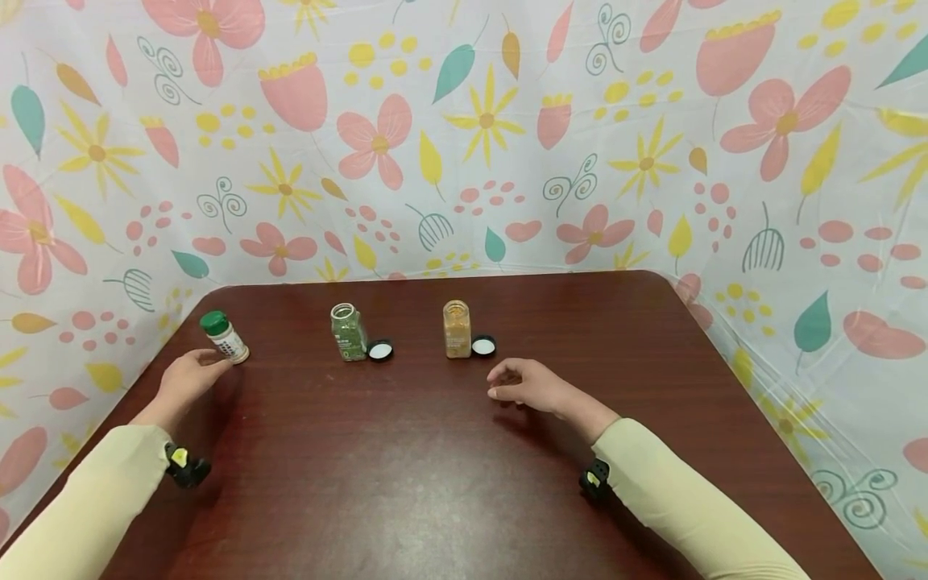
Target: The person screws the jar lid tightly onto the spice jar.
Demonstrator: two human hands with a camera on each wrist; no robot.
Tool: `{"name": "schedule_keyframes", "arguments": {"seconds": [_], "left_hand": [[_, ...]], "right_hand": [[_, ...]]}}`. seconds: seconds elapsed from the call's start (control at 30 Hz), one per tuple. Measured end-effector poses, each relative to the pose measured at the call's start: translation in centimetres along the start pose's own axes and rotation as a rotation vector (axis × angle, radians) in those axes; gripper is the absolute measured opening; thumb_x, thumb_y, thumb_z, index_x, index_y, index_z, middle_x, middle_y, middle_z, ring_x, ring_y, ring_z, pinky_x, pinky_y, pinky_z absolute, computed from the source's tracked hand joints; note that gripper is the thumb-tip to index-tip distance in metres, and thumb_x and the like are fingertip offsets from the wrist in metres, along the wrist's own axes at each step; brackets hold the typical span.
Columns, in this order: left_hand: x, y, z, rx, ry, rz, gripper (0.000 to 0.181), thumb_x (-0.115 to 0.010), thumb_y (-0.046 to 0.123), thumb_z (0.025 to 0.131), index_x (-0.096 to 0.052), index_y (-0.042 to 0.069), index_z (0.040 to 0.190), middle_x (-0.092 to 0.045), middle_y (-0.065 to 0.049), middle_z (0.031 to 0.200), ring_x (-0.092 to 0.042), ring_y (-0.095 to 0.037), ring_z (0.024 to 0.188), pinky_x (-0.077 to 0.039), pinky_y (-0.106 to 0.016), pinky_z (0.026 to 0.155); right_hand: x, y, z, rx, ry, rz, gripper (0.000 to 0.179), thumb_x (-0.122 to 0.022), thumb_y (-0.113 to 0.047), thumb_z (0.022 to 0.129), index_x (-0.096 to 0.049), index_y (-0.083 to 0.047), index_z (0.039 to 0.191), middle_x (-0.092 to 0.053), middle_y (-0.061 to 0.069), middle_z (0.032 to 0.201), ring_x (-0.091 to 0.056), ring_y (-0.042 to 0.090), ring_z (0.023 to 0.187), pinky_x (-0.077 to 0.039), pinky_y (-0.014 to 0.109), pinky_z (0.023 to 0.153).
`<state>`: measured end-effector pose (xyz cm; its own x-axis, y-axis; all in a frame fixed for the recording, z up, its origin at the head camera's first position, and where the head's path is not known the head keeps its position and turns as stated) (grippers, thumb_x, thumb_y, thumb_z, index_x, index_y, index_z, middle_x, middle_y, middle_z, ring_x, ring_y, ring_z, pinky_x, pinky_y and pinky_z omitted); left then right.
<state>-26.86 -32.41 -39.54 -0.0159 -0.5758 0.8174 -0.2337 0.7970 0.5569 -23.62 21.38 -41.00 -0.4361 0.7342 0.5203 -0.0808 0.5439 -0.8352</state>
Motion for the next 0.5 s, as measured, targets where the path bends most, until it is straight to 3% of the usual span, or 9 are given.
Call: {"name": "schedule_keyframes", "arguments": {"seconds": [0.23, 0.5], "left_hand": [[-0.4, 1.9, -1.8, -0.1, -0.061, 0.041, 0.056, -0.05, 0.029, 0.105, -0.048, -0.013, 0.141, -0.047, -0.041, 0.145, -0.05, -0.055, 0.13, -0.047, -0.06, 0.103], [-3.1, 5.3, -4.1, -0.294, -0.133, -0.008, 0.043, -0.055, 0.023, 0.105, -0.059, -0.008, 0.135, -0.056, -0.035, 0.14, -0.057, -0.051, 0.126, -0.052, -0.057, 0.097]], "right_hand": [[0.2, -0.1, -0.3, -0.008, 0.025, -0.008, 0.032, -0.068, -0.019, 0.099, -0.064, 0.004, 0.122, -0.07, 0.014, 0.112, -0.062, 0.016, 0.09, -0.055, 0.033, 0.078], [0.2, -0.1, -0.6, 0.016, 0.031, -0.007, 0.033, -0.067, -0.019, 0.099, -0.063, 0.005, 0.121, -0.07, 0.014, 0.112, -0.06, 0.01, 0.089, -0.055, 0.034, 0.08]]}}
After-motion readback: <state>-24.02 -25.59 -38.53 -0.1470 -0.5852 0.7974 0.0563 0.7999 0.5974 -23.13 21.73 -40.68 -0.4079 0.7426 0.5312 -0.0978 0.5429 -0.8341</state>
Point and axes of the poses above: each hand's wrist, its own z-axis towards the middle knuckle, its own x-axis out of the back of the hand, y = z × x, the point moved 1 cm from there along z, towards the middle knuckle
